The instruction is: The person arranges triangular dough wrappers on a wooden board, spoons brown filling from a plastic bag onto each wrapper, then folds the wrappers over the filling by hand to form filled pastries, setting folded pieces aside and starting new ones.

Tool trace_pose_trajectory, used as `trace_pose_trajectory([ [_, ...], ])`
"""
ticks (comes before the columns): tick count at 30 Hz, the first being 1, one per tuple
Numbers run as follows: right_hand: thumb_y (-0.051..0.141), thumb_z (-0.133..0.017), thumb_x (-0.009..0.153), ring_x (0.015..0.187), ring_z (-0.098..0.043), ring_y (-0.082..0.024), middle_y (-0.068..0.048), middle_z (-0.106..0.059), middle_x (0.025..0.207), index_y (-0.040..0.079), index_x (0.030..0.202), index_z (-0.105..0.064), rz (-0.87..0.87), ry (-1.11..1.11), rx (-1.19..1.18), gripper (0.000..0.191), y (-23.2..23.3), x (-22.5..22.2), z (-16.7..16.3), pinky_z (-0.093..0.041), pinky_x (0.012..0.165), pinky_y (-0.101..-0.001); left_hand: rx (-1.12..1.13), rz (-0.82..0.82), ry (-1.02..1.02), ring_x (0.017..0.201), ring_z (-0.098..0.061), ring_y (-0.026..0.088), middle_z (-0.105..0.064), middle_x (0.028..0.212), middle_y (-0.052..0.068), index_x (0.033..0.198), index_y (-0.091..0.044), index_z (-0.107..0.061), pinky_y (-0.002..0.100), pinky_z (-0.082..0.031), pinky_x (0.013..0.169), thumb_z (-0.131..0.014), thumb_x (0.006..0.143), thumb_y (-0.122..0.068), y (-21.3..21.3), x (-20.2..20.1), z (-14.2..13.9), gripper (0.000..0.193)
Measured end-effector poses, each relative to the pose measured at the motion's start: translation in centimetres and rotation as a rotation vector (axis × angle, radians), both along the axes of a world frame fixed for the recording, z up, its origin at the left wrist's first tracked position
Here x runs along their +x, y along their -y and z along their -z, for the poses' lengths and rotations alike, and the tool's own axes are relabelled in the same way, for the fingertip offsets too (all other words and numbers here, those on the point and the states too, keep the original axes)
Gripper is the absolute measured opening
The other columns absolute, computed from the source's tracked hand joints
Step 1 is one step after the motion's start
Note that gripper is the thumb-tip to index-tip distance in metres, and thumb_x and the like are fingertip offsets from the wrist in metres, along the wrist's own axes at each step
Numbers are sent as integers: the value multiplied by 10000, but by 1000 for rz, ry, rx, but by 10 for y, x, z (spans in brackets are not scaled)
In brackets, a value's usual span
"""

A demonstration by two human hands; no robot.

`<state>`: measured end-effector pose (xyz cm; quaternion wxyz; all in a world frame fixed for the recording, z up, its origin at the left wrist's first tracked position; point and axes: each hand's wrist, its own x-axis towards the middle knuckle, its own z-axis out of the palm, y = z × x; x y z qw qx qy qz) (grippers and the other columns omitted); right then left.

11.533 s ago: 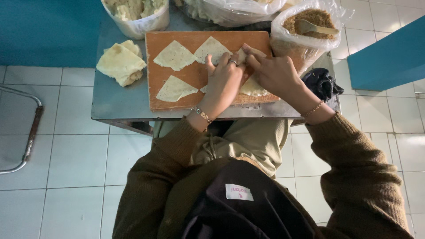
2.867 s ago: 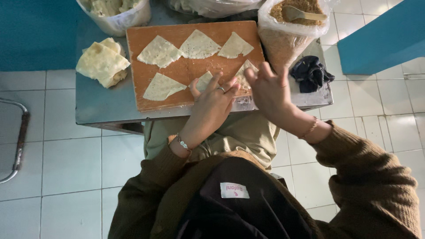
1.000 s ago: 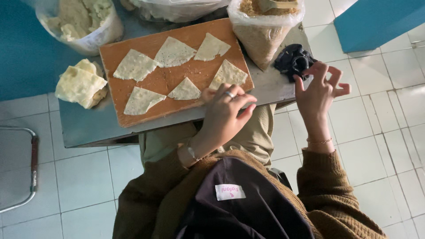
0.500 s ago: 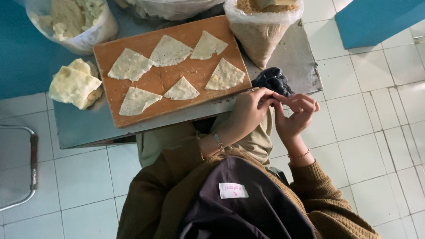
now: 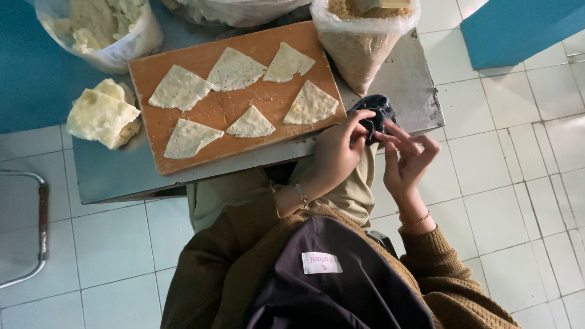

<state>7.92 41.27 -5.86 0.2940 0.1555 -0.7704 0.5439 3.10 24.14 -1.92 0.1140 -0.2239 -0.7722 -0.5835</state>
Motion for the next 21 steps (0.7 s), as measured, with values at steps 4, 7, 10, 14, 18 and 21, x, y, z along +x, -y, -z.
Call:
trace_pose_trajectory([
  [4,-128,-525,993,1103,-754,-362,-235,-726,1128,12,1009,-396,37,-54,360,191,1,2,-25,-613,938,-426,166,31,99,800,-752,182,-725,905,62,1284,-123,-592,292,-596,710,-680,894,71,6,-3,-4,444],
  [7,-121,-548,893,1034,-750,-340,-203,-774,1038,23,857,-492,107,-116,523,159,7,2,-38,-601,818,-420,253,67,118,827,-753,164,-720,906,61,1269,-104,-599,271,-621,737,-665,891,93,6,-5,-7,431],
  [10,-136,-559,838,992,-739,-340,-164,-768,1060,30,995,-570,144,-134,601,228,12,1,-41,-602,777,-438,289,81,127,857,-747,166,-711,911,65,1264,-96,-606,272,-629,754,-668,883,95,7,-2,-10,431],
  [14,-148,-566,963,1085,-664,-341,-154,-735,1193,14,1119,-421,114,-261,586,267,9,-4,-34,-551,892,-436,307,102,133,891,-745,166,-705,933,76,1291,-97,-596,279,-625,805,-678,891,87,10,3,-14,448],
  [18,-146,-576,915,1118,-551,-329,-142,-741,1184,36,1119,-432,187,-254,701,310,2,0,-25,-445,983,-498,278,120,113,858,-722,151,-702,906,70,1306,-82,-589,282,-590,806,-697,897,67,12,5,-16,448],
  [21,-138,-576,904,1135,-509,-307,-107,-753,1194,53,1117,-445,222,-258,756,315,-2,4,-20,-382,983,-511,341,171,156,818,-703,126,-676,872,54,1318,-71,-589,268,-599,782,-709,938,30,10,3,-15,412],
])
